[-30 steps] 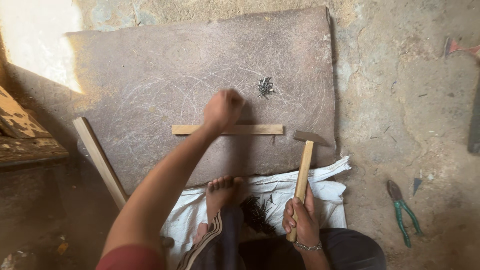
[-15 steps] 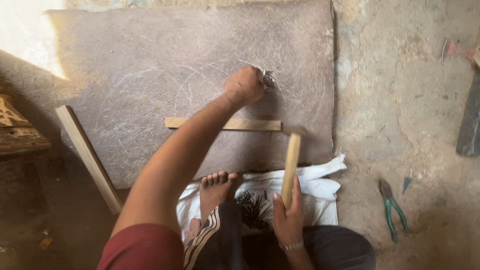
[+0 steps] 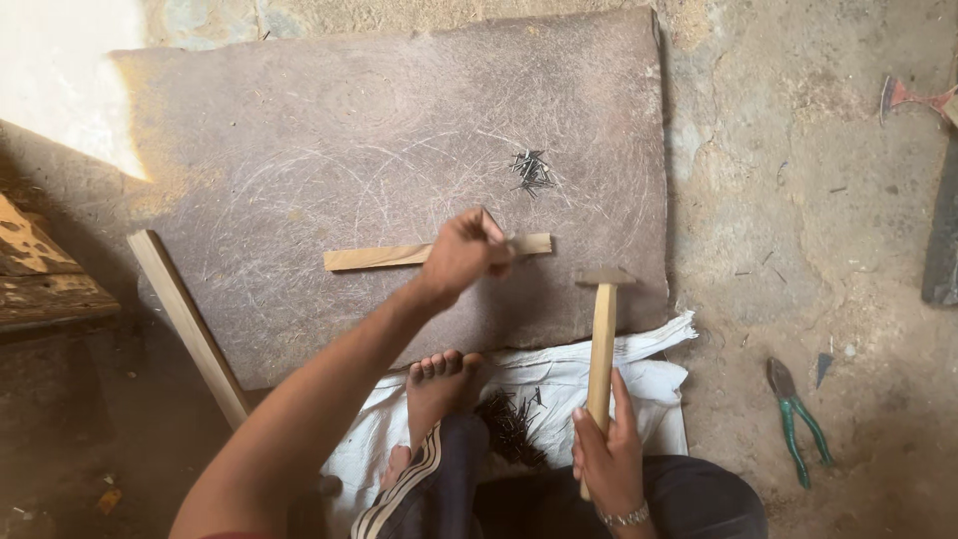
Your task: The person hammers nails into small wooden slats using a hammer. They repeatedly pick up a nail, place it on a slat, and strike it with the hammer. The finished slats are placed aside.
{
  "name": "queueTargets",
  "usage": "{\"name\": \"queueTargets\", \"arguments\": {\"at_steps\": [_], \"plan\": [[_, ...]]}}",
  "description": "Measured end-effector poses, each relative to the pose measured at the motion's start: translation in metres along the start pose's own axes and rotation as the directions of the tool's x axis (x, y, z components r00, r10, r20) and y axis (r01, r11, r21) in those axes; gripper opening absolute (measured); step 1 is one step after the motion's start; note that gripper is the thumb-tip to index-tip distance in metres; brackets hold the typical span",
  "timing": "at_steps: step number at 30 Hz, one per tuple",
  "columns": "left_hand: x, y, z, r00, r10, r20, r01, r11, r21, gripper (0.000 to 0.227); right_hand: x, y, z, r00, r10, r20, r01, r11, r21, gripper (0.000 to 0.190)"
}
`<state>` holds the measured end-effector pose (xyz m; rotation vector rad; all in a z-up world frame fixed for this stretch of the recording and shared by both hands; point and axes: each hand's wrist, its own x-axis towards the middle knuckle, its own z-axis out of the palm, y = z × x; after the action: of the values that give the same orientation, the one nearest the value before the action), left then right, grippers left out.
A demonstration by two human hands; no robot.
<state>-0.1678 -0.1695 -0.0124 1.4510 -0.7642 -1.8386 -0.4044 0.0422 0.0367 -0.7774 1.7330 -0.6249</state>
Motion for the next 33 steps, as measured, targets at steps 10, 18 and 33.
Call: {"name": "queueTargets", "arguments": {"at_steps": [10,18,33], "plan": [[-0.027,-0.014,0.025,0.99,0.006,0.142,-0.064,0.911,0.407,0.01,0.008,0.052,-0.002,0.997,-0.064,0.045,0.052,0.97,0.236,0.083],[0.017,-0.022,0.039,0.854,0.46,0.243,-0.467,0.472,0.748,0.012,0.008,0.041,-0.006,0.998,0.002,0.067,-0.022,0.952,0.307,0.083],[0.051,-0.051,0.037,0.751,0.616,0.236,-0.564,0.412,0.716,0.014,0.011,0.043,-0.005,0.995,-0.066,0.069,0.048,0.97,0.238,0.084]]}}
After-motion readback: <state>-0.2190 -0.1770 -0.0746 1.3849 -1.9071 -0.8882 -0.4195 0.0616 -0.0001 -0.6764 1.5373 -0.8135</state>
